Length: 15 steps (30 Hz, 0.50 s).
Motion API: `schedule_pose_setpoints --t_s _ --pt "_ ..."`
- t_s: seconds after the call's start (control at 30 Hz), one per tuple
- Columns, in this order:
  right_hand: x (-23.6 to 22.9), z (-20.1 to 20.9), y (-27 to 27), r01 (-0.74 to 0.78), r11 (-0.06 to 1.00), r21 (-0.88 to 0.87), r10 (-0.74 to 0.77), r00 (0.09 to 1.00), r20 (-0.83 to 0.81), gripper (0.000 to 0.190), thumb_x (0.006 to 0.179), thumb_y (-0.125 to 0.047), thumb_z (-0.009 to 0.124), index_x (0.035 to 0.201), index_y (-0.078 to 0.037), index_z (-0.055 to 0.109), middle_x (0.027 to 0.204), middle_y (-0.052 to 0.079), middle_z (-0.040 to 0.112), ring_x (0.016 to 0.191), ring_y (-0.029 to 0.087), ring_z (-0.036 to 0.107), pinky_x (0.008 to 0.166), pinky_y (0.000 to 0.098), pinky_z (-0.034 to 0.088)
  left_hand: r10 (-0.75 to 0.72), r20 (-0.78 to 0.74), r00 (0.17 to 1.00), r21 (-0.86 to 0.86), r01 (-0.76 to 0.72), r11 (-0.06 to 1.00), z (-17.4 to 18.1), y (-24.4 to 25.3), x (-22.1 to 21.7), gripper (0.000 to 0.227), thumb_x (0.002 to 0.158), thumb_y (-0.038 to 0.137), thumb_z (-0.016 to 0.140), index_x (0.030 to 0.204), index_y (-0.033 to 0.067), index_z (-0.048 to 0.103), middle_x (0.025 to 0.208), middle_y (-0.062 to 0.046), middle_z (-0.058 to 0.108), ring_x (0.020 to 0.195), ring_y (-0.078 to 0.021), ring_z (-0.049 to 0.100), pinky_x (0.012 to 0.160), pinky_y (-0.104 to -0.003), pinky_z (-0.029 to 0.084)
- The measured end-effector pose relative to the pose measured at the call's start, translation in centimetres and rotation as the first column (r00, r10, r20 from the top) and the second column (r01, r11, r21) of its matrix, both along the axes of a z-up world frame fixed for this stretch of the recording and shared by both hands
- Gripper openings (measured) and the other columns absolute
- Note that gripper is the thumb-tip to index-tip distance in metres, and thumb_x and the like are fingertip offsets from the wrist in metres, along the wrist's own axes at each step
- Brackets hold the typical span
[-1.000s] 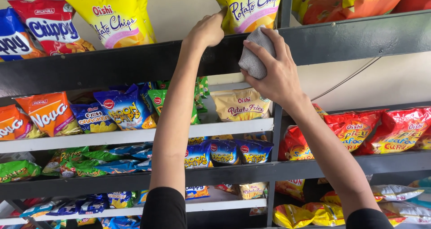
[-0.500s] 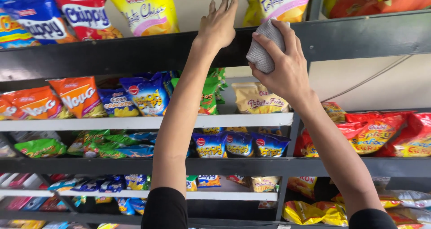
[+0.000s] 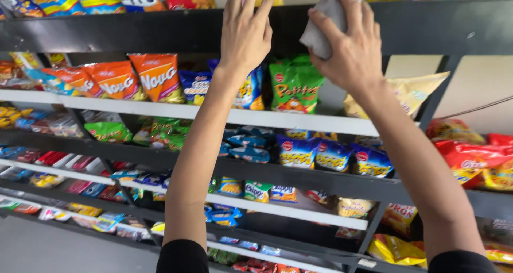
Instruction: Wiping down snack bags with a cleaning cloth and organizing them on the store shelf.
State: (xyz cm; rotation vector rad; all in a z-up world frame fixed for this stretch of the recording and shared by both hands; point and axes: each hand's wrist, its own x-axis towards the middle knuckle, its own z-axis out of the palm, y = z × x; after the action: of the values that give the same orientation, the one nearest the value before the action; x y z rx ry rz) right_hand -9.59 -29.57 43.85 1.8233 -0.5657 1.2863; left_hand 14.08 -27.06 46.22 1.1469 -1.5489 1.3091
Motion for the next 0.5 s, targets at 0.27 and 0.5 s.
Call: schedule_pose_setpoints --t_s 0.27,0.5 --pt "3.5 0.6 0.5 0.130 0.990 -0.060 -0.131 0.991 -0.026 0.071 0.079 -0.026 0.093 0.147 -0.023 0.070 0.143 0.018 0.039 0.123 0.042 0.045 0.084 0.0537 0.053 -0.044 -0.066 0.997 -0.050 0.041 0.998 -0.8 2.4 6.7 0.045 0.088 0.008 0.074 0.131 0.0118 0.060 0.127 -0.005 0.060 0.120 -0.0285 0.060 0.104 -0.044 0.051" --pt "4.8 2.5 -0.9 0.199 0.969 -0.149 -0.202 0.979 -0.005 0.071 0.078 -0.030 0.093 0.145 -0.023 0.071 0.138 0.016 0.041 0.117 0.040 0.046 0.079 0.0489 0.052 0.001 -0.129 0.992 -0.089 -0.013 0.996 0.6 -2.2 9.1 0.038 0.095 0.024 0.073 0.129 0.0115 0.062 0.127 -0.005 0.065 0.126 -0.0359 0.055 0.103 -0.058 0.051"
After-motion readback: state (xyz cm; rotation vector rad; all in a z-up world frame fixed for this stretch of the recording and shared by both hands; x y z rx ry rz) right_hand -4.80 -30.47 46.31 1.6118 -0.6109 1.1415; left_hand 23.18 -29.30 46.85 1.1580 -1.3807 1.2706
